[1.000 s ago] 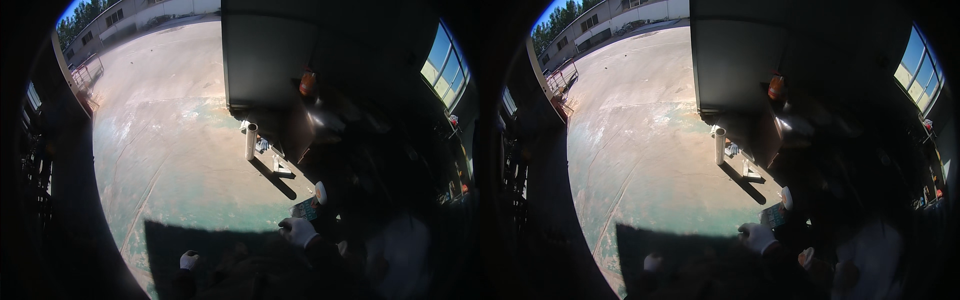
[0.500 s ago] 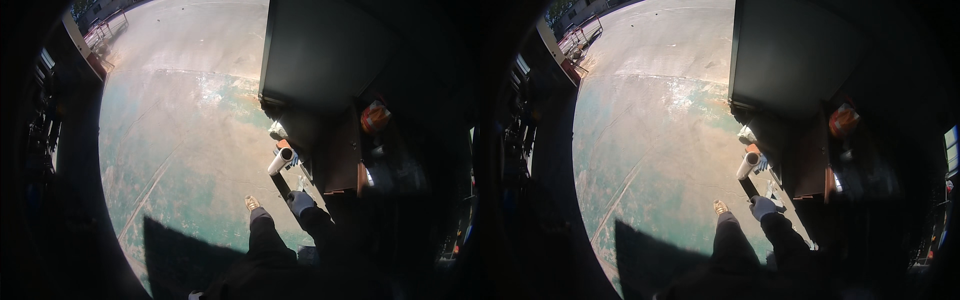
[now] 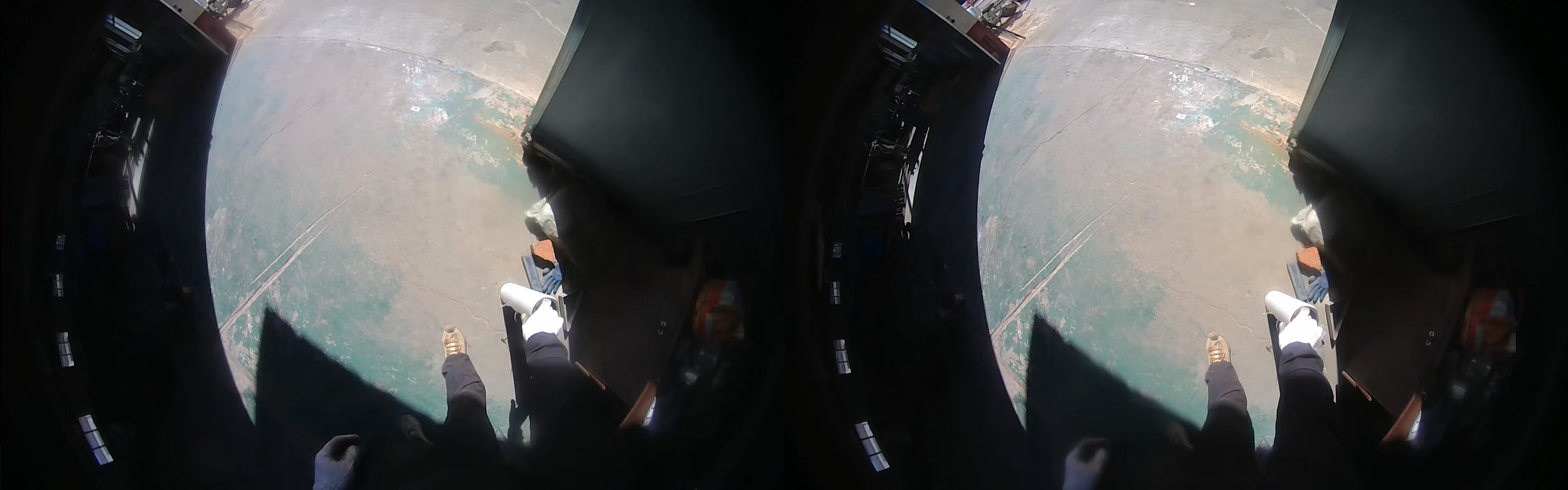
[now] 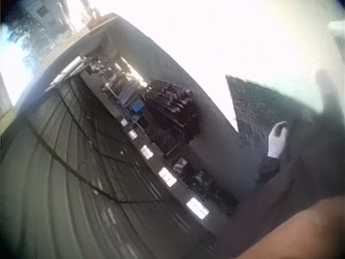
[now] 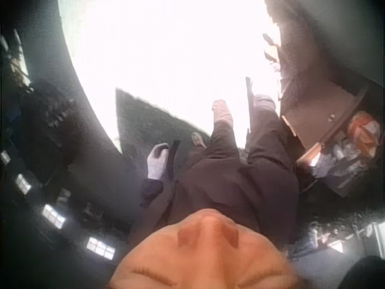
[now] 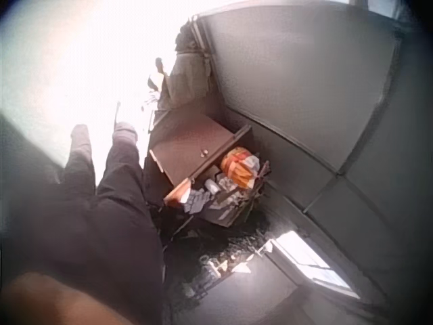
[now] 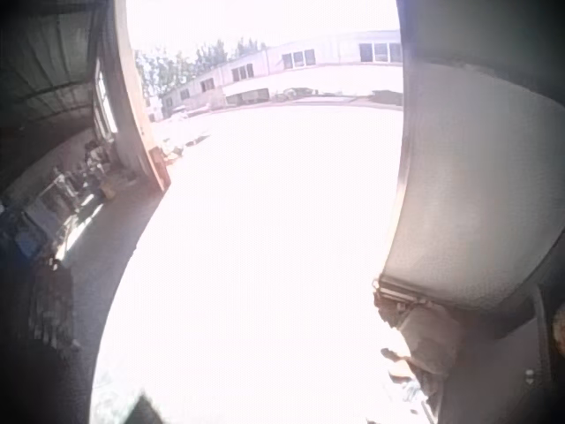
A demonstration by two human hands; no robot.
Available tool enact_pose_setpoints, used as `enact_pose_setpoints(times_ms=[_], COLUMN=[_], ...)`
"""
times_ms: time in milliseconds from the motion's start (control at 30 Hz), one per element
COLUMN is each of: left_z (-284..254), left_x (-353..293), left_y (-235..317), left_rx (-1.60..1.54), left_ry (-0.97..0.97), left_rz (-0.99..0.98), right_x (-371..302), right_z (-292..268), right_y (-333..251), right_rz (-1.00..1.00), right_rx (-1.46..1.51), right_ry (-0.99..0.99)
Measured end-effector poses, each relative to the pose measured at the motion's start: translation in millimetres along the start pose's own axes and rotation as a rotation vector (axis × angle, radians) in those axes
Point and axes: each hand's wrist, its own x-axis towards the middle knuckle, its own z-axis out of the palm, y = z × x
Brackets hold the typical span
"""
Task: The person wraps a stack of metal frames with plastic wrap using a handheld roll. They walk through a warehouse, retrieve the roll, and repeatedly encircle the stack to secure it. The frames remain on the floor after wrapping.
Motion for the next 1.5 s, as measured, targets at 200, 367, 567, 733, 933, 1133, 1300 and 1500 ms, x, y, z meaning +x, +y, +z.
enact_pose_setpoints(times_ms=[200, 367, 567, 733, 933, 1133, 1300, 1500], left_z=[-25.9, -27.5, -23.6, -43.8, -118.3, -215.3, -309.7, -372.8], left_x=[-16.8, -66.8, -86.4, -117.5, -140.7, -229.7, -395.3, -406.5], left_y=[-75.0, -125.7, -190.5, -209.5, -381.2, -566.1, -550.6, -615.9], left_rx=[0.281, 0.294, 0.120, -0.055, -0.141, -0.481, -1.466, -1.160], left_ry=[0.162, 0.136, 0.256, 0.303, 0.832, 1.263, 1.072, 1.203], left_rz=[-0.085, -0.297, -0.091, -0.030, 0.069, -0.210, -0.450, -0.661], right_x=[28.3, 4.5, -84.5, -204.9, -391.5, -565.7, -717.9, -844.4], right_z=[39.6, 24.6, -10.5, -42.5, -111.8, -157.7, -148.3, -56.2], right_y=[-7.2, -45.4, -89.5, -118.5, -167.9, -177.5, -171.4, -209.6], right_rz=[-0.036, -0.184, -0.521, -0.906, -1.375, -1.291, -1.213, -1.449], right_rx=[-0.095, -0.261, -0.298, -0.020, 0.071, 0.765, 0.631, 0.253], right_ry=[0.037, -0.085, -0.183, -0.319, -0.062, -0.886, -0.900, -0.767])
